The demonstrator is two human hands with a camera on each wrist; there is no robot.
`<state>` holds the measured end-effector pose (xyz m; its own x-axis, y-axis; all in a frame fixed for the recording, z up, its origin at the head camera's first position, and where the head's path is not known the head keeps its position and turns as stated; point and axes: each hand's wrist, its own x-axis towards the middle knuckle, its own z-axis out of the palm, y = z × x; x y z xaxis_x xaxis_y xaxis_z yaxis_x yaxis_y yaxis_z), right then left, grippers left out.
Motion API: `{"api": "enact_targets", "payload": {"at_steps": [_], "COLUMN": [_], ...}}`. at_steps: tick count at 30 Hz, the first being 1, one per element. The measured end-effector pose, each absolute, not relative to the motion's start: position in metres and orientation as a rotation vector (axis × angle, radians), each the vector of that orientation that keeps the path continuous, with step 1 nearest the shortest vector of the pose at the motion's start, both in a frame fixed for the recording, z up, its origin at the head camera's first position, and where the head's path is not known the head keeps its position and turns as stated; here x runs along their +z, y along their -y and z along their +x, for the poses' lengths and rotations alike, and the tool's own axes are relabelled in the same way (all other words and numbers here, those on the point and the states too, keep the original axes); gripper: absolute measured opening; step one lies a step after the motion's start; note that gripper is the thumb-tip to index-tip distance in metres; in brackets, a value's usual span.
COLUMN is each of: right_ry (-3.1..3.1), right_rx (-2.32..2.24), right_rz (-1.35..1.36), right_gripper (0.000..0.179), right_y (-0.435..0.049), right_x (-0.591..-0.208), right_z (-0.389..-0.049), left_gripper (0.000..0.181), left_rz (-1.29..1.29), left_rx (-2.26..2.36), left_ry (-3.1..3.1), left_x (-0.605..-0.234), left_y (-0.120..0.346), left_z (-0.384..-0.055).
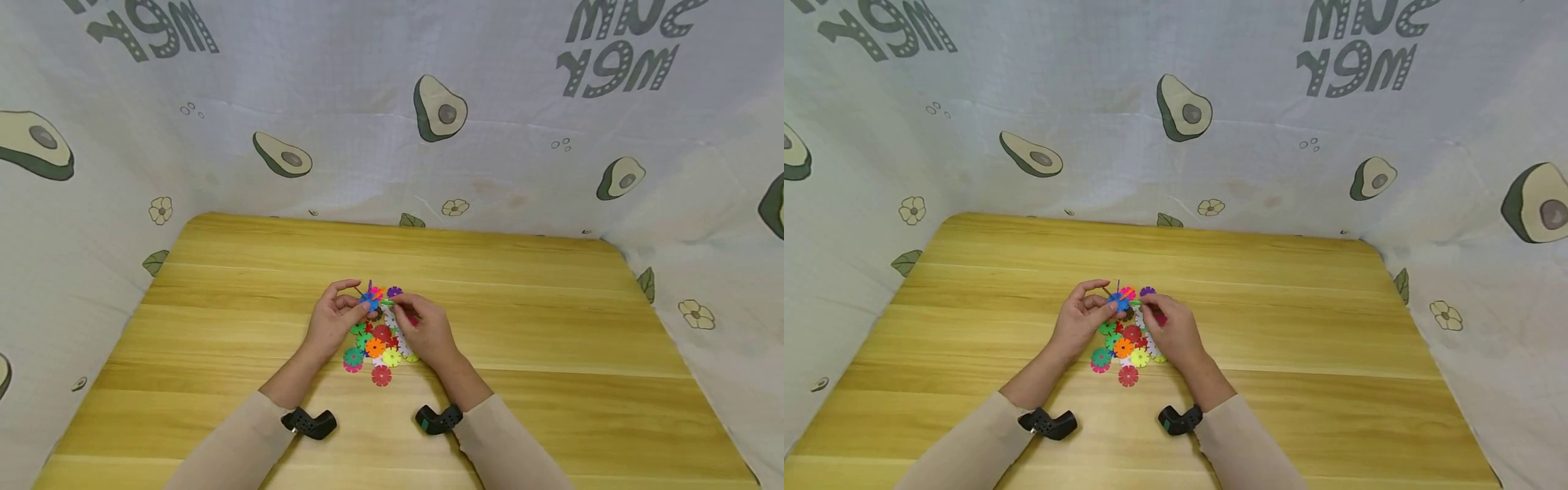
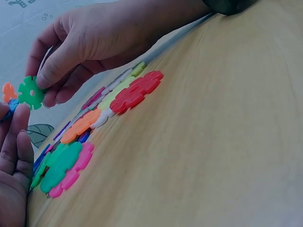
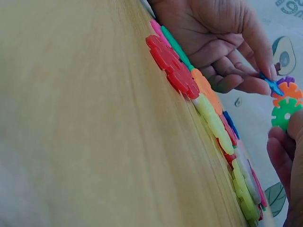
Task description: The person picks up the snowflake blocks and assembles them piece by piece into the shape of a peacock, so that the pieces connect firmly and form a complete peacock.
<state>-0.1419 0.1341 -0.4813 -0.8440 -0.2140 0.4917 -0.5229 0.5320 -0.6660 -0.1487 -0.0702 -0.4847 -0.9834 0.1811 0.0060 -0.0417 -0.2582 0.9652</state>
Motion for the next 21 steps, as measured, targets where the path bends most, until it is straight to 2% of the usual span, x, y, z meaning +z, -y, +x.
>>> {"api": "enact_targets", "payload": {"at_steps": [5, 15, 21], "right_ry": [2.349, 2.193, 2.18], "right_rx": [1.207, 0.835, 0.842], "right_rz": [0.687, 0.861, 0.876], "right_gripper": [0.017, 0.025, 0.024], "right_y": [-0.1347, -0.1327, -0.1316], "right_x": [-0.4826, -0.4821, -0.4804], "right_z": [-0.1435, -0.1482, -0.1454], "left_gripper": [0.053, 0.052, 0.05], "left_rz": [0.161, 0.173, 0.196], "left_rx": [2.398, 2.349, 2.337], "left_ry": [-1.781, -1.848, -1.858], "left_x": [-0.4839, -0.4812, -0.4833], "left_y": [0.0688, 0.0685, 0.069], "left_z": [-0.1494, -0.1482, -0.1483]}}
